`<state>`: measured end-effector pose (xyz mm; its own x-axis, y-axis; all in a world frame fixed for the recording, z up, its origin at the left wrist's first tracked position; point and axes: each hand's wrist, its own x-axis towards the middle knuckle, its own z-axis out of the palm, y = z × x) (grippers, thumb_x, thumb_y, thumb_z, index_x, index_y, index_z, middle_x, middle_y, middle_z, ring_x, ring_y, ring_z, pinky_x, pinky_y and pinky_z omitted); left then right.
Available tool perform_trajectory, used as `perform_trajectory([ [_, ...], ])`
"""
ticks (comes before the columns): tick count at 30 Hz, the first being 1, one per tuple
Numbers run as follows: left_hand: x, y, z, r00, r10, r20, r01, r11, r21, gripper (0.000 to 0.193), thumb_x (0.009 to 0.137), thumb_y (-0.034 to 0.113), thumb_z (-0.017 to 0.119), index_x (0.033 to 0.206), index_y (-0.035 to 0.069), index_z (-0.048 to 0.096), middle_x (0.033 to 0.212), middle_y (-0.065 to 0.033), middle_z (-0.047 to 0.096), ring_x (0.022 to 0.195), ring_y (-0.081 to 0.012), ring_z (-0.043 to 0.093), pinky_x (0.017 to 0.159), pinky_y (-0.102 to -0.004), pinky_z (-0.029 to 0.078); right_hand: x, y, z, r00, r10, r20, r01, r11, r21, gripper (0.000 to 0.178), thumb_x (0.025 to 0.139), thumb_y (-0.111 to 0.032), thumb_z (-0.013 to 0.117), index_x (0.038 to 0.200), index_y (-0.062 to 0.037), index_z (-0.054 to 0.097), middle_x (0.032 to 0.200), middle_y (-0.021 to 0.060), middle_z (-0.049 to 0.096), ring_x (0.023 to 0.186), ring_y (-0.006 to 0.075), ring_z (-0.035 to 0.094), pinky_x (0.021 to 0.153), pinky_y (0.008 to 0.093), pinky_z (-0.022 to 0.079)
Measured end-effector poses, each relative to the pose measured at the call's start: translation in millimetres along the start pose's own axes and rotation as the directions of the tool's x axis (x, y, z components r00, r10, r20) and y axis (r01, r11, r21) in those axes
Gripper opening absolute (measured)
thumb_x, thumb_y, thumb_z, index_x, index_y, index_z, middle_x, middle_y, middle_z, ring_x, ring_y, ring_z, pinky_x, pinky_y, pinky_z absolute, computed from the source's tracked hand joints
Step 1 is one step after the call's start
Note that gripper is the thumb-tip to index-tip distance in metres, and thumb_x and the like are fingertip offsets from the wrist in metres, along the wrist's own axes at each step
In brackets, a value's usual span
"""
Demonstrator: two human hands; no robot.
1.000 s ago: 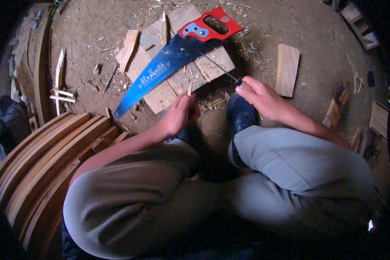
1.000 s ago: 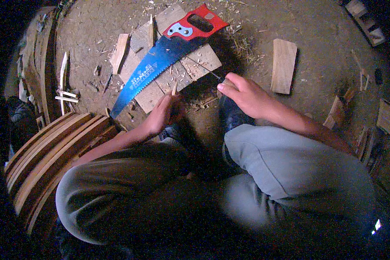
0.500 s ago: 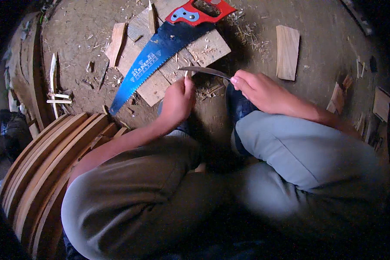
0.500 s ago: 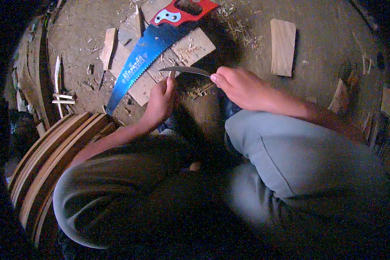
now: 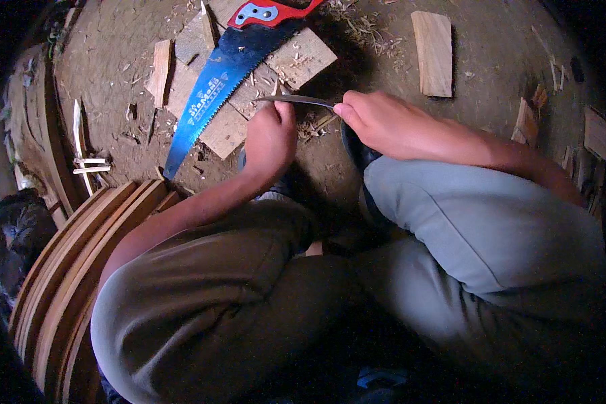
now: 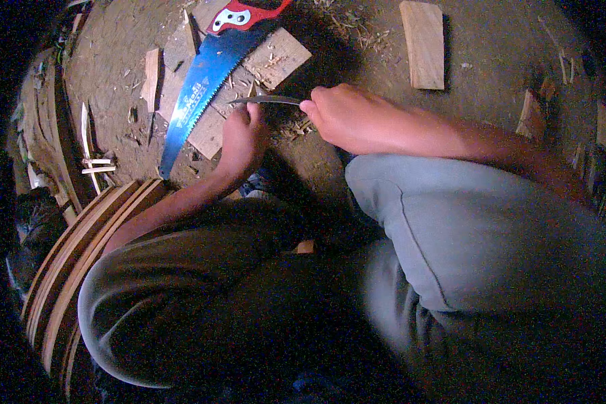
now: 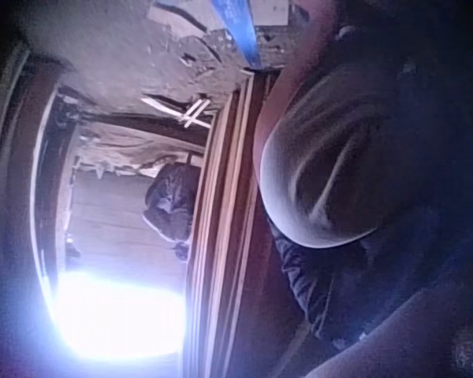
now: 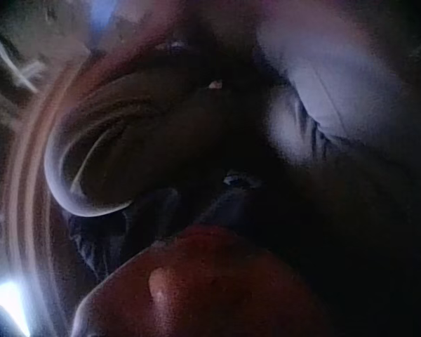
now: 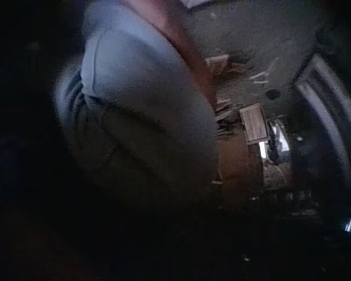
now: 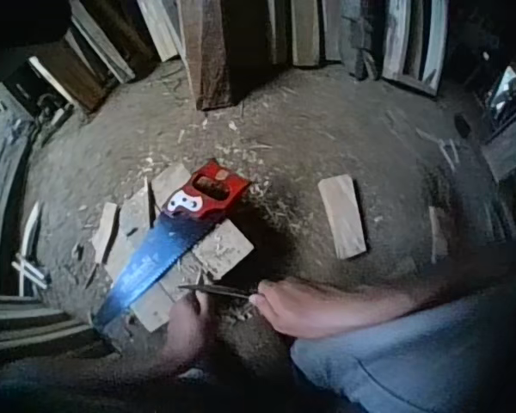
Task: The person sits on the floor and uses a knife to carve a small piece of wood, repeatedly shaving off thin layers. They occasionally pause to inspect the piece and adjust their grip before continuing to carve.
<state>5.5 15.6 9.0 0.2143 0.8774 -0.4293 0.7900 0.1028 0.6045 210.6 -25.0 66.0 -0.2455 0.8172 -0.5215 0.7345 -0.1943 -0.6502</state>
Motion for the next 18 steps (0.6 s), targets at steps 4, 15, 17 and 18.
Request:
perform_trajectory([
  [4, 0.3, 12.0, 1.4, 1.000, 0.016, -0.017, -0.015, 1.000, 0.024, 0.045, 0.097, 0.030, 0.041, 0.082, -0.008, 0.060, 0.072, -0.0281, 0.059, 0.069, -0.0419, 0.060, 0.066, -0.0506, 0.045, -5.0, -0.2, -2.7, 1.000, 0.017, -0.025, -0.019, 0.997, -0.078, 0.038, 0.101, -0.032, 0.038, 0.089, 0.0006, 0.053, 0.081, 0.0282, 0.059, 0.080, 0.0498, 0.056, 0.069, 0.0553, 0.043],
  [15, 28.6, 16.0, -11.3, 0.970, 0.135, 0.201, -0.192, 0.935, 0.298, 0.043, 0.093, 0.032, 0.043, 0.087, -0.006, 0.063, 0.090, -0.0314, 0.062, 0.090, -0.0478, 0.060, 0.083, -0.0550, 0.046, -0.8, -9.1, -38.1, 0.976, 0.096, 0.195, -0.075, 0.991, -0.112, 0.047, 0.101, -0.034, 0.032, 0.089, 0.0043, 0.057, 0.088, 0.0306, 0.061, 0.090, 0.0489, 0.057, 0.081, 0.0534, 0.044],
  [17, 29.9, 22.5, -18.5, 0.945, 0.114, 0.308, -0.223, 0.912, 0.345, 0.043, 0.093, 0.032, 0.042, 0.089, -0.006, 0.063, 0.091, -0.0310, 0.063, 0.092, -0.0475, 0.060, 0.085, -0.0545, 0.046, -5.6, -6.0, -43.3, 0.970, 0.069, 0.233, -0.050, 0.995, -0.088, 0.049, 0.101, -0.033, 0.031, 0.089, 0.0055, 0.058, 0.090, 0.0307, 0.061, 0.092, 0.0487, 0.057, 0.083, 0.0528, 0.044],
  [18, 29.0, 25.0, -21.0, 0.928, 0.099, 0.359, -0.239, 0.899, 0.368, 0.043, 0.093, 0.032, 0.042, 0.090, -0.005, 0.063, 0.092, -0.0308, 0.063, 0.093, -0.0473, 0.060, 0.085, -0.0543, 0.046, -5.8, -2.2, -42.3, 0.972, 0.030, 0.232, -0.009, 0.996, -0.091, 0.049, 0.101, -0.033, 0.032, 0.089, 0.0061, 0.058, 0.090, 0.0308, 0.061, 0.092, 0.0486, 0.057, 0.083, 0.0527, 0.044],
])
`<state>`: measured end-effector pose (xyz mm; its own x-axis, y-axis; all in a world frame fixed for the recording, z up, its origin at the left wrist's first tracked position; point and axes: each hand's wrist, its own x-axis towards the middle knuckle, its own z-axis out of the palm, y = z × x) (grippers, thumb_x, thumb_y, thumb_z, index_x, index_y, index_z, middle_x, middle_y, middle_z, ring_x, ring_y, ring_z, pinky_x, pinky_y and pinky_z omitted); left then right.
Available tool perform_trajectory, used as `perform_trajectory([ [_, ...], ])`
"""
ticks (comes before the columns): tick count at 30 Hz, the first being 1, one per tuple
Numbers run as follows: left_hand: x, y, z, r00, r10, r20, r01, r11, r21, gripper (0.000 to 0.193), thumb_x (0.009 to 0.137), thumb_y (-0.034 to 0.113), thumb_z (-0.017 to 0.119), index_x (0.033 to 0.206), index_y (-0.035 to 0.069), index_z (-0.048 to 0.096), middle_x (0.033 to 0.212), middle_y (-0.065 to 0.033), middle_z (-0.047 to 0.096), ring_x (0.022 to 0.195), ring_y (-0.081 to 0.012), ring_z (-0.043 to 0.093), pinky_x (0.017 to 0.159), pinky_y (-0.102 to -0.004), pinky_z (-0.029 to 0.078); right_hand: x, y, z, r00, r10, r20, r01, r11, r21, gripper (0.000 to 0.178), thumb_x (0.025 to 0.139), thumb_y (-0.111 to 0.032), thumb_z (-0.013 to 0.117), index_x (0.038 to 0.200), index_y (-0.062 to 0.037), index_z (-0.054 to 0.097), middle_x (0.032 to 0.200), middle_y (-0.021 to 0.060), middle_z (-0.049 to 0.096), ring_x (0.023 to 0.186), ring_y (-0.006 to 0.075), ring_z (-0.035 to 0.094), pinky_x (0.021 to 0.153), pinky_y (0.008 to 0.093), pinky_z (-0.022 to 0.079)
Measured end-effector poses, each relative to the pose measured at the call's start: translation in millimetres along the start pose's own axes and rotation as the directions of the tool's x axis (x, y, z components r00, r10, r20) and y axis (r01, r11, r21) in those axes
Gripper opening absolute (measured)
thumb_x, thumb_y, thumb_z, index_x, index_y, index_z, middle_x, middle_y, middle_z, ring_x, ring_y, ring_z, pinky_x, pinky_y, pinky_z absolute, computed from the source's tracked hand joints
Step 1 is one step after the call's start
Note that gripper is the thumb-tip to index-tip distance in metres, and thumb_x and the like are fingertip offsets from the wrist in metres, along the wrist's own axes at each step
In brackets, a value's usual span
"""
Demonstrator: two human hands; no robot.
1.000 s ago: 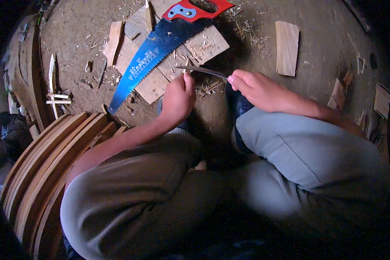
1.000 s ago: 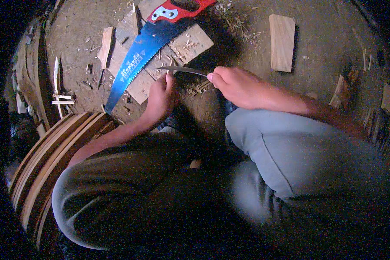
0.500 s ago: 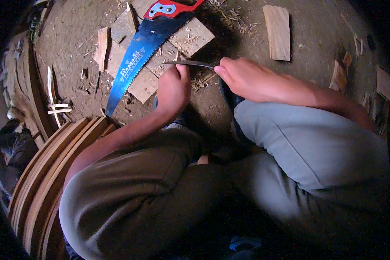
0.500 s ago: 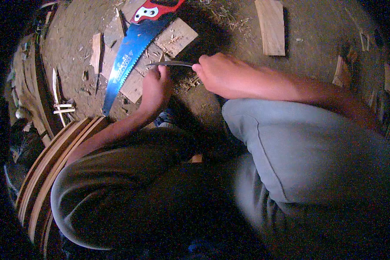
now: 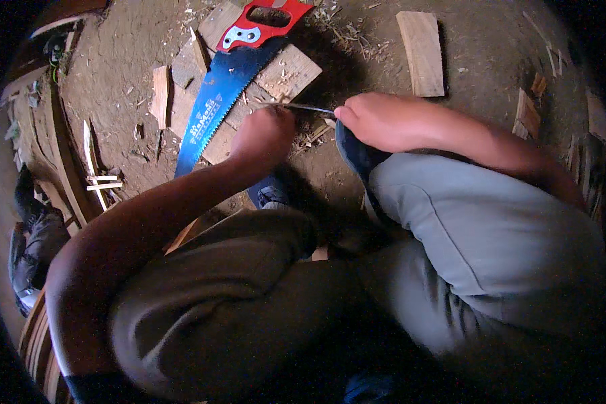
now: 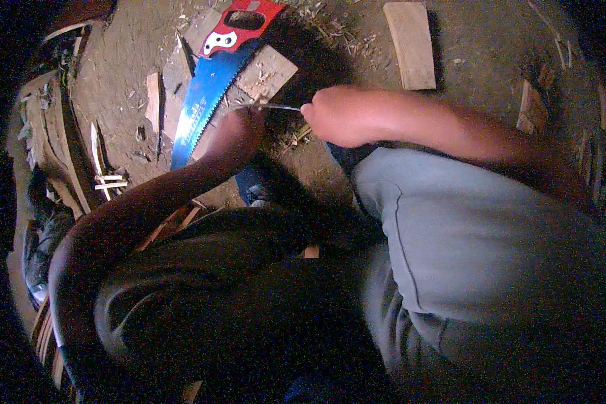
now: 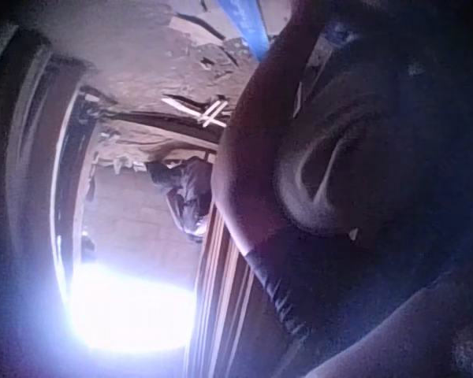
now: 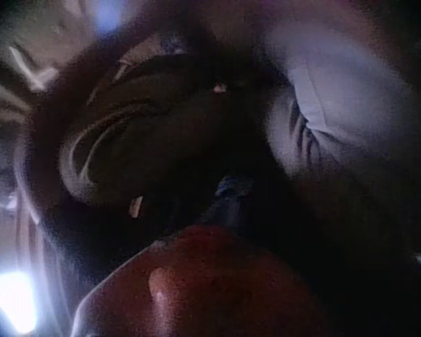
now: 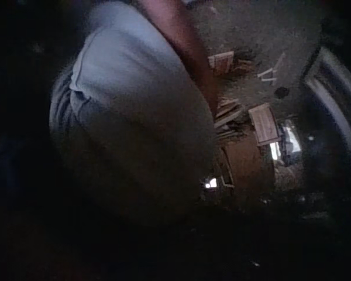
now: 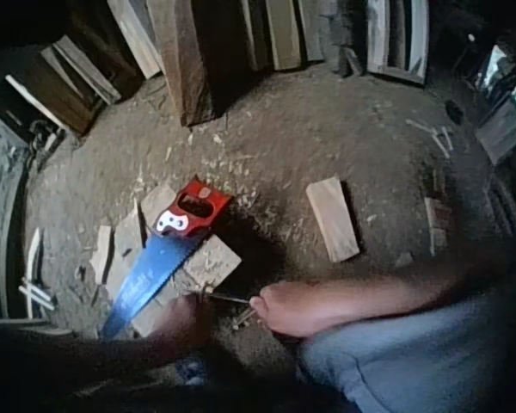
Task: The person sits on the floor and uses a knife to carve a small piece of wood, repeatedly shaving off thin layers. They occasionally pause to inspect the piece and adjust their grip before continuing to carve.
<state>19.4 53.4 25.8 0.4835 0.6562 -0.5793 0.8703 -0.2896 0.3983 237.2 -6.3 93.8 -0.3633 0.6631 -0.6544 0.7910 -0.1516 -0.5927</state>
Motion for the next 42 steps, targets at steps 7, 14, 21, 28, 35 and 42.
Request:
perform_trajectory([
  [7, -20.0, 12.8, 2.3, 0.953, -0.301, -0.041, 0.302, 0.953, 0.020, 0.045, 0.093, 0.032, 0.040, 0.091, -0.006, 0.064, 0.093, -0.0304, 0.064, 0.092, -0.0458, 0.062, 0.085, -0.0540, 0.046, 15.6, 12.4, 32.9, 0.987, -0.157, -0.034, 0.158, 0.987, 0.032, 0.046, 0.100, -0.032, 0.034, 0.091, 0.0061, 0.058, 0.092, 0.0317, 0.061, 0.092, 0.0481, 0.058, 0.083, 0.0529, 0.045],
  [14, -13.4, 29.4, 8.6, 0.965, -0.256, -0.060, 0.251, 0.965, -0.081, 0.046, 0.094, 0.033, 0.040, 0.089, -0.007, 0.063, 0.091, -0.0311, 0.063, 0.090, -0.0472, 0.062, 0.084, -0.0548, 0.046, 0.4, 11.6, 28.4, 0.991, -0.066, -0.113, 0.068, 0.998, 0.016, 0.044, 0.100, -0.032, 0.036, 0.090, 0.0048, 0.057, 0.089, 0.0314, 0.062, 0.087, 0.0488, 0.060, 0.080, 0.0533, 0.047],
  [21, -13.5, 19.1, 14.0, 0.976, -0.197, -0.092, 0.194, 0.980, -0.048, 0.039, 0.094, 0.028, 0.042, 0.087, -0.006, 0.060, 0.091, -0.0327, 0.062, 0.090, -0.0484, 0.060, 0.081, -0.0552, 0.046, 2.1, 5.2, 22.9, 0.991, -0.115, -0.067, 0.104, 0.983, -0.150, 0.043, 0.099, -0.032, 0.038, 0.088, 0.0035, 0.060, 0.086, 0.0322, 0.062, 0.085, 0.0484, 0.061, 0.077, 0.0539, 0.049],
  [28, -16.6, 29.0, -1.2, 0.996, 0.003, -0.090, -0.006, 0.999, -0.032, 0.025, 0.092, 0.020, 0.041, 0.085, -0.001, 0.053, 0.089, -0.0306, 0.058, 0.087, -0.0488, 0.058, 0.075, -0.0570, 0.044, 3.6, 12.0, 14.8, 0.983, -0.158, -0.095, 0.138, 0.972, -0.189, 0.045, 0.099, -0.032, 0.038, 0.086, 0.0039, 0.062, 0.084, 0.0318, 0.063, 0.084, 0.0484, 0.061, 0.075, 0.0533, 0.050],
  [35, -16.3, 42.1, 6.4, 0.977, -0.192, -0.093, 0.182, 0.977, -0.107, 0.036, 0.094, 0.027, 0.039, 0.089, -0.004, 0.058, 0.090, -0.0317, 0.061, 0.089, -0.0487, 0.059, 0.078, -0.0568, 0.045, -8.2, 15.0, 14.6, 0.976, -0.193, -0.102, 0.168, 0.961, -0.219, 0.045, 0.100, -0.029, 0.038, 0.083, 0.0053, 0.062, 0.080, 0.0312, 0.062, 0.080, 0.0477, 0.062, 0.073, 0.0521, 0.052],
  [42, -12.4, 40.9, 18.4, 0.965, -0.234, -0.119, 0.221, 0.968, -0.115, 0.046, 0.095, 0.035, 0.039, 0.092, -0.005, 0.062, 0.093, -0.0320, 0.062, 0.092, -0.0486, 0.060, 0.084, -0.0555, 0.045, -10.6, 3.6, 4.5, 0.995, -0.088, 0.040, 0.096, 0.952, -0.290, 0.043, 0.100, -0.028, 0.038, 0.086, 0.0049, 0.063, 0.078, 0.0301, 0.063, 0.077, 0.0471, 0.063, 0.071, 0.0522, 0.052],
])
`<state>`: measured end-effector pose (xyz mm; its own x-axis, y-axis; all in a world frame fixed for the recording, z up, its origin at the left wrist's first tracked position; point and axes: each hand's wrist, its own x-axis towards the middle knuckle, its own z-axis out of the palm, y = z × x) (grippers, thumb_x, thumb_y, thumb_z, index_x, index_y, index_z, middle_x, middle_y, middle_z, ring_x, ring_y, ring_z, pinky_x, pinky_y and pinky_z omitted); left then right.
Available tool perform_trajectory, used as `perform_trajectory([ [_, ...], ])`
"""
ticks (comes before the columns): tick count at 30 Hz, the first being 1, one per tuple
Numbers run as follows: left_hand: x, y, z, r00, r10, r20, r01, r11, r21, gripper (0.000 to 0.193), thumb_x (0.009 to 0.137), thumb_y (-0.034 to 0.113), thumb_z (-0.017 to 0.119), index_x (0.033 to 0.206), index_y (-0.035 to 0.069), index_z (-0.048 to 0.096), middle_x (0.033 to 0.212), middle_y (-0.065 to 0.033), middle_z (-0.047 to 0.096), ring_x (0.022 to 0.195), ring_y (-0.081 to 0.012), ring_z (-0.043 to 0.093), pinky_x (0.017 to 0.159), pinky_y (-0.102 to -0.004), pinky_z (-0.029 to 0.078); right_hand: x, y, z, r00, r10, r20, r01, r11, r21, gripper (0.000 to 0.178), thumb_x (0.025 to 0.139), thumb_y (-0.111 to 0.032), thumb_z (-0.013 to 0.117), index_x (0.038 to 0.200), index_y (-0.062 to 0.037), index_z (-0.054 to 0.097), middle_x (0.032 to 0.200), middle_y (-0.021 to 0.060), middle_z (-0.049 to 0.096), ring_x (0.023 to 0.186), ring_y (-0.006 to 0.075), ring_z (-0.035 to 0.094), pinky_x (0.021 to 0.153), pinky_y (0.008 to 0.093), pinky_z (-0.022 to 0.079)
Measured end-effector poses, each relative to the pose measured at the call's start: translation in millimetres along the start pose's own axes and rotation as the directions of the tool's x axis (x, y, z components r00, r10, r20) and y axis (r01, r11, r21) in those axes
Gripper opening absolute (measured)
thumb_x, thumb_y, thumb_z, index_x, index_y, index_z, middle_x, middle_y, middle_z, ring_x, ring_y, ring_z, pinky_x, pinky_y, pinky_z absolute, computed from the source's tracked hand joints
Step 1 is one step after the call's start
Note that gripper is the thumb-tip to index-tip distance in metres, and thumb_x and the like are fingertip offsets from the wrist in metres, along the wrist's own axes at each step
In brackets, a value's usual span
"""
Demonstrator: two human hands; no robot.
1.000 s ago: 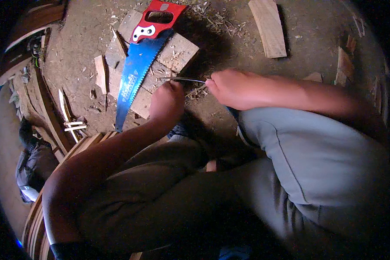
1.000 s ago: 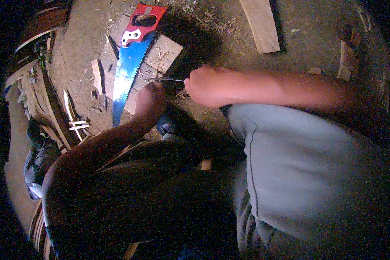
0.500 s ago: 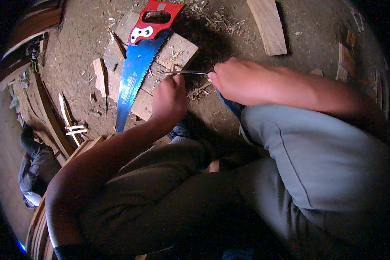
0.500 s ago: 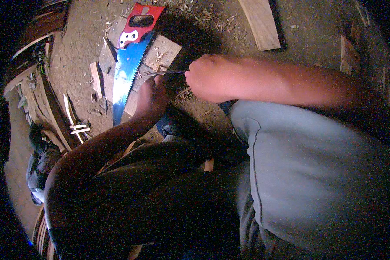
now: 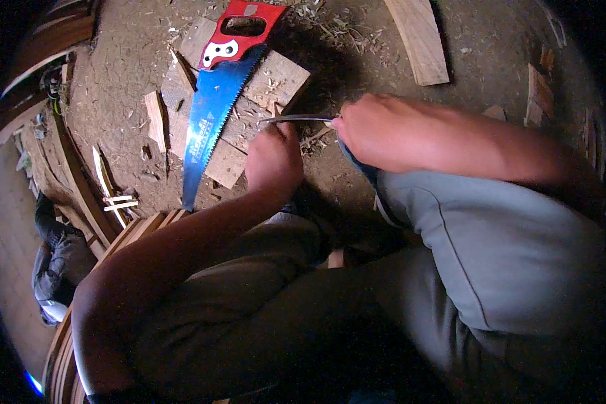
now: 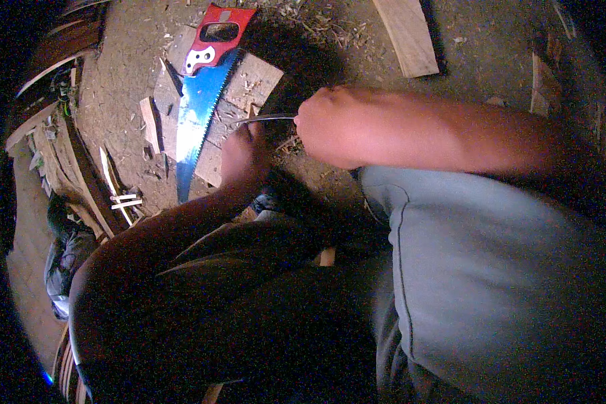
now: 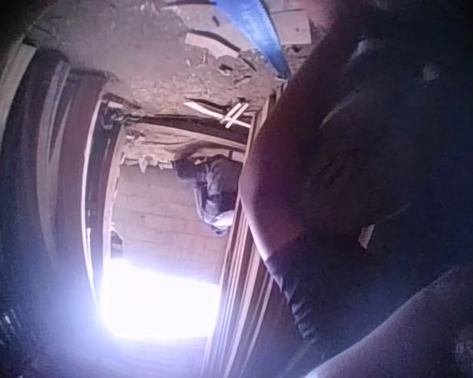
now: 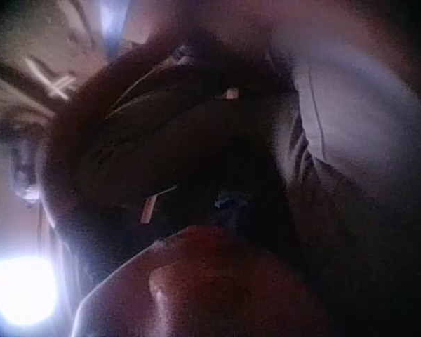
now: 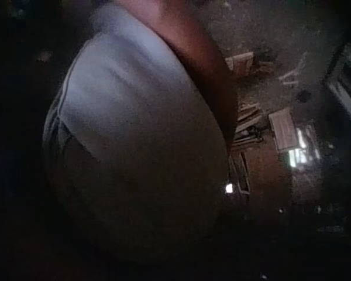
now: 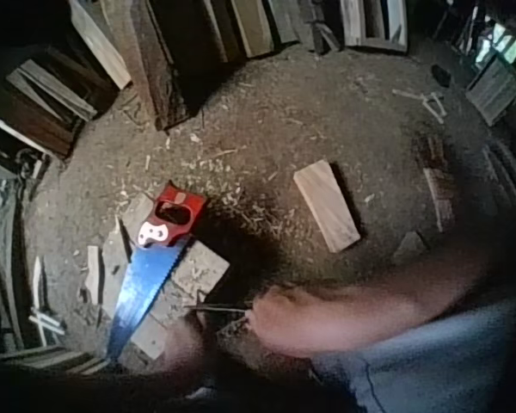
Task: The person sits on the floor and uses a knife to carve a small piece of wood, repeatedly shaving off thin layers. They occasionally pause to inspect the piece and adjust their grip before continuing to carve.
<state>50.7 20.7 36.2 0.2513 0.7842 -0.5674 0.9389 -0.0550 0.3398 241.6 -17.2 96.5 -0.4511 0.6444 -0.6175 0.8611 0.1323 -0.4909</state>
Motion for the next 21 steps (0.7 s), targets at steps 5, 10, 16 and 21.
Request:
perform_trajectory([
  [5, -0.3, 5.0, 1.9, 0.999, -0.027, -0.039, 0.026, 0.999, -0.023, 0.047, 0.095, 0.035, 0.039, 0.092, -0.006, 0.062, 0.094, -0.0323, 0.062, 0.094, -0.0483, 0.060, 0.085, -0.0551, 0.045, -0.5, 8.7, 18.8, 0.981, 0.071, -0.183, -0.055, 0.995, 0.088, 0.041, 0.099, -0.027, 0.038, 0.087, 0.0036, 0.063, 0.082, 0.0280, 0.064, 0.081, 0.0454, 0.063, 0.073, 0.0514, 0.052],
  [10, -1.6, 13.9, 1.3, 0.996, -0.087, 0.021, 0.088, 0.995, -0.049, 0.048, 0.095, 0.034, 0.038, 0.090, -0.007, 0.061, 0.094, -0.0329, 0.061, 0.094, -0.0483, 0.059, 0.085, -0.0548, 0.045, -9.9, 10.4, 5.8, 0.985, 0.080, -0.151, -0.055, 0.985, 0.165, 0.039, 0.099, -0.027, 0.039, 0.090, 0.0029, 0.064, 0.087, 0.0262, 0.065, 0.083, 0.0434, 0.064, 0.075, 0.0505, 0.052],
  [16, -1.4, -2.5, 8.2, 0.999, -0.043, -0.021, 0.042, 0.997, -0.059, 0.047, 0.094, 0.034, 0.038, 0.086, -0.008, 0.059, 0.088, -0.0346, 0.060, 0.090, -0.0498, 0.059, 0.082, -0.0556, 0.044, 10.4, -1.7, 18.0, 0.960, 0.244, -0.136, -0.238, 0.970, 0.055, 0.037, 0.098, -0.029, 0.041, 0.096, 0.0019, 0.062, 0.083, 0.0232, 0.066, 0.081, 0.0413, 0.066, 0.074, 0.0503, 0.053],
  [21, 0.2, -17.7, 11.6, 0.999, -0.015, -0.050, 0.006, 0.984, -0.176, 0.047, 0.095, 0.033, 0.039, 0.085, -0.008, 0.059, 0.085, -0.0349, 0.059, 0.087, -0.0497, 0.058, 0.078, -0.0541, 0.043, 8.8, -4.4, 19.5, 0.935, 0.250, -0.251, -0.221, 0.965, 0.141, 0.036, 0.098, -0.031, 0.042, 0.098, 0.0015, 0.059, 0.082, 0.0233, 0.066, 0.084, 0.0404, 0.066, 0.074, 0.0505, 0.052],
])
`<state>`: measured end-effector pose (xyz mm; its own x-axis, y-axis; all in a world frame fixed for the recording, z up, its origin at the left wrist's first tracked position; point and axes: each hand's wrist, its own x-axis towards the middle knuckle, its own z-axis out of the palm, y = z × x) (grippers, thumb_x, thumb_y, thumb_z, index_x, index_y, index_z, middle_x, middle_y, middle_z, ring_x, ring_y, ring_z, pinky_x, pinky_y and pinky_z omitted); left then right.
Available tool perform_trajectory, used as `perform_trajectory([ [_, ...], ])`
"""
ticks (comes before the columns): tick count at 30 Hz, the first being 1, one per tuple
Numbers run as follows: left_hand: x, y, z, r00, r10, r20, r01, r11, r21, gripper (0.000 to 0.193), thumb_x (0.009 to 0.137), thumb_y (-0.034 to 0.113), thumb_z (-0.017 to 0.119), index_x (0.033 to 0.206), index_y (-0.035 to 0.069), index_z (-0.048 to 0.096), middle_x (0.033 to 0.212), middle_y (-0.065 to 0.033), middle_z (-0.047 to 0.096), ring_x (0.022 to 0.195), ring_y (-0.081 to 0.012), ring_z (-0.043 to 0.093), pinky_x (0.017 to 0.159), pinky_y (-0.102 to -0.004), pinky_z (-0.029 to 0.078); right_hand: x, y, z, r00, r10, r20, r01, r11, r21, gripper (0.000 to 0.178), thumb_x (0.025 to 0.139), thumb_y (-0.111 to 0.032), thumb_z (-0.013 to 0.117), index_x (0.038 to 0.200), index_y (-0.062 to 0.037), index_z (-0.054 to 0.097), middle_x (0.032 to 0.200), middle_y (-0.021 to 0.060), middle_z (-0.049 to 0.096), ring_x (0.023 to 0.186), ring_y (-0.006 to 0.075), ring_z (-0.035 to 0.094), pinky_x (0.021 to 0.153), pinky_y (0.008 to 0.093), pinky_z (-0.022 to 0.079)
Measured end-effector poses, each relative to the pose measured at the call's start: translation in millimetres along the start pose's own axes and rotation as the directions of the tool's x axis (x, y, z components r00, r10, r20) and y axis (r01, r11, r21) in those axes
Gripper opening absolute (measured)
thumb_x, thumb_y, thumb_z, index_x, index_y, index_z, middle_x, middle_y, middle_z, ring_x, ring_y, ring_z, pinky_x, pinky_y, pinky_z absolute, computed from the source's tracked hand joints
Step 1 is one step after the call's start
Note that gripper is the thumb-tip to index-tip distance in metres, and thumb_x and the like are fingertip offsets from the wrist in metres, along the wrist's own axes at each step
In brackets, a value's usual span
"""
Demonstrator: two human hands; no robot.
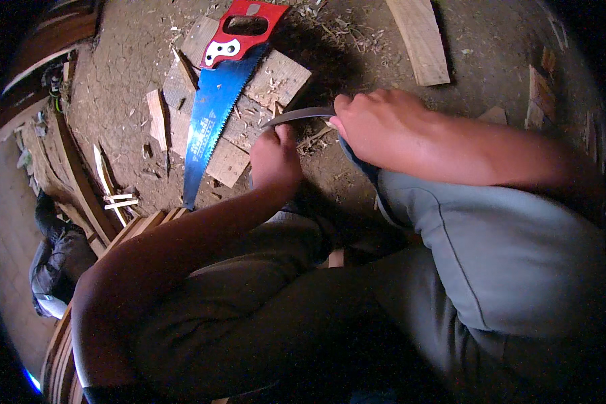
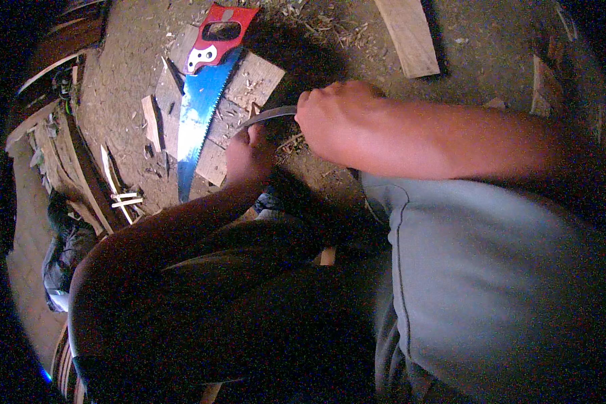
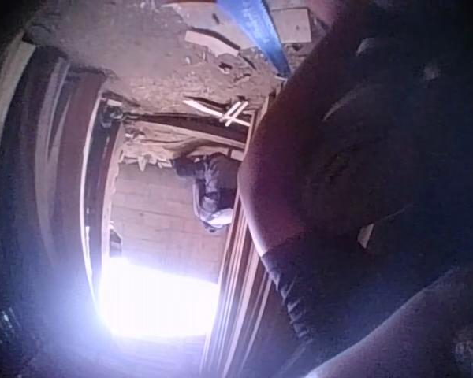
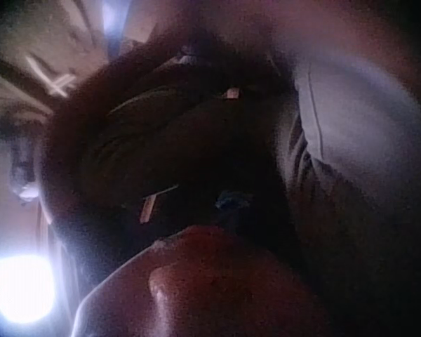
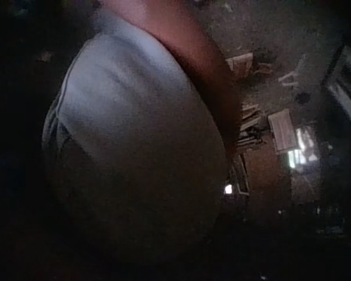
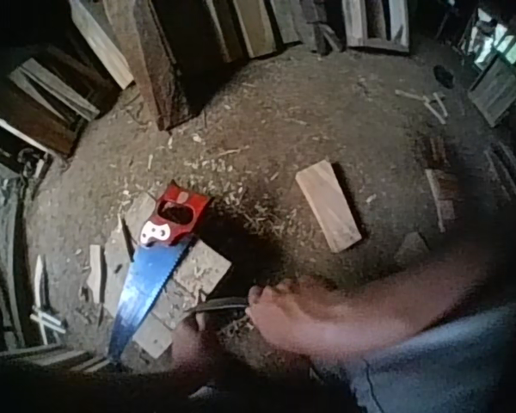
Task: The person sits on the floor and uses a knife to carve a small piece of wood, repeatedly shaving off thin layers. They occasionally pause to inspect the piece and adjust their grip before continuing to carve.
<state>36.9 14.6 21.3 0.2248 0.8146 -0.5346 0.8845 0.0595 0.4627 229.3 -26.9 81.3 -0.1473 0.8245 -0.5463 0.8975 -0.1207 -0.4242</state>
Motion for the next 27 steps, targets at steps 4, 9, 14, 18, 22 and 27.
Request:
perform_trajectory([
  [4, 6.1, -1.6, -0.3, 0.997, -0.037, 0.061, 0.043, 0.993, -0.106, 0.048, 0.095, 0.035, 0.040, 0.087, -0.008, 0.060, 0.085, -0.0332, 0.059, 0.086, -0.0489, 0.058, 0.077, -0.0531, 0.043, -2.6, 5.3, -1.4, 0.993, 0.011, 0.115, -0.031, 0.983, 0.178, 0.037, 0.096, -0.029, 0.043, 0.095, 0.0032, 0.060, 0.083, 0.0258, 0.065, 0.087, 0.0424, 0.064, 0.076, 0.0506, 0.051],
  [9, 7.5, 7.6, -19.7, 0.994, -0.062, 0.087, 0.062, 0.998, -0.001, 0.047, 0.094, 0.037, 0.042, 0.088, -0.005, 0.062, 0.086, -0.0315, 0.061, 0.088, -0.0473, 0.060, 0.078, -0.0528, 0.044, 15.4, 16.0, 13.6, 0.983, -0.041, 0.177, -0.003, 0.971, 0.239, 0.043, 0.094, -0.031, 0.044, 0.085, 0.0070, 0.063, 0.080, 0.0266, 0.065, 0.081, 0.0445, 0.064, 0.078, 0.0503, 0.051],
  [14, 1.6, 14.5, -38.6, 0.981, 0.061, 0.185, -0.090, 0.984, 0.152, 0.046, 0.094, 0.038, 0.042, 0.090, -0.002, 0.063, 0.084, -0.0298, 0.062, 0.086, -0.0450, 0.061, 0.078, -0.0524, 0.046, 19.0, 44.2, -9.8, 0.995, 0.023, 0.102, -0.057, 0.935, 0.350, 0.051, 0.096, -0.041, 0.041, 0.082, 0.0048, 0.060, 0.079, 0.0235, 0.063, 0.080, 0.0398, 0.061, 0.077, 0.0453, 0.047],
  [18, 1.5, 33.7, -27.6, 0.990, 0.020, 0.140, -0.025, 0.999, 0.036, 0.044, 0.095, 0.036, 0.042, 0.088, -0.002, 0.063, 0.075, -0.0260, 0.062, 0.077, -0.0428, 0.063, 0.073, -0.0508, 0.047, 24.8, 69.1, -20.2, 0.991, 0.090, -0.097, -0.032, 0.873, 0.486, 0.060, 0.098, -0.048, 0.038, 0.076, 0.0028, 0.059, 0.067, 0.0196, 0.059, 0.068, 0.0370, 0.060, 0.070, 0.0464, 0.047],
  [22, -13.1, 45.7, 4.9, 0.989, -0.076, 0.124, 0.101, 0.973, -0.210, 0.040, 0.095, 0.034, 0.043, 0.084, 0.001, 0.062, 0.064, -0.0170, 0.063, 0.065, -0.0362, 0.065, 0.066, -0.0460, 0.049, 41.6, 76.3, 6.9, 0.976, 0.129, -0.178, 0.028, 0.731, 0.682, 0.054, 0.097, -0.049, 0.044, 0.072, -0.0022, 0.055, 0.059, 0.0103, 0.053, 0.056, 0.0264, 0.052, 0.059, 0.0409, 0.043],
  [27, -24.0, 63.9, 11.7, 0.990, -0.135, -0.033, 0.122, 0.958, -0.259, 0.035, 0.094, 0.033, 0.045, 0.081, 0.004, 0.060, 0.058, -0.0118, 0.062, 0.063, -0.0336, 0.065, 0.064, -0.0451, 0.050, 43.2, 63.6, 27.6, 0.988, 0.099, -0.122, 0.045, 0.569, 0.821, 0.044, 0.100, -0.044, 0.043, 0.073, -0.0102, 0.048, 0.059, -0.0043, 0.043, 0.048, 0.0058, 0.040, 0.045, 0.0231, 0.035],
])
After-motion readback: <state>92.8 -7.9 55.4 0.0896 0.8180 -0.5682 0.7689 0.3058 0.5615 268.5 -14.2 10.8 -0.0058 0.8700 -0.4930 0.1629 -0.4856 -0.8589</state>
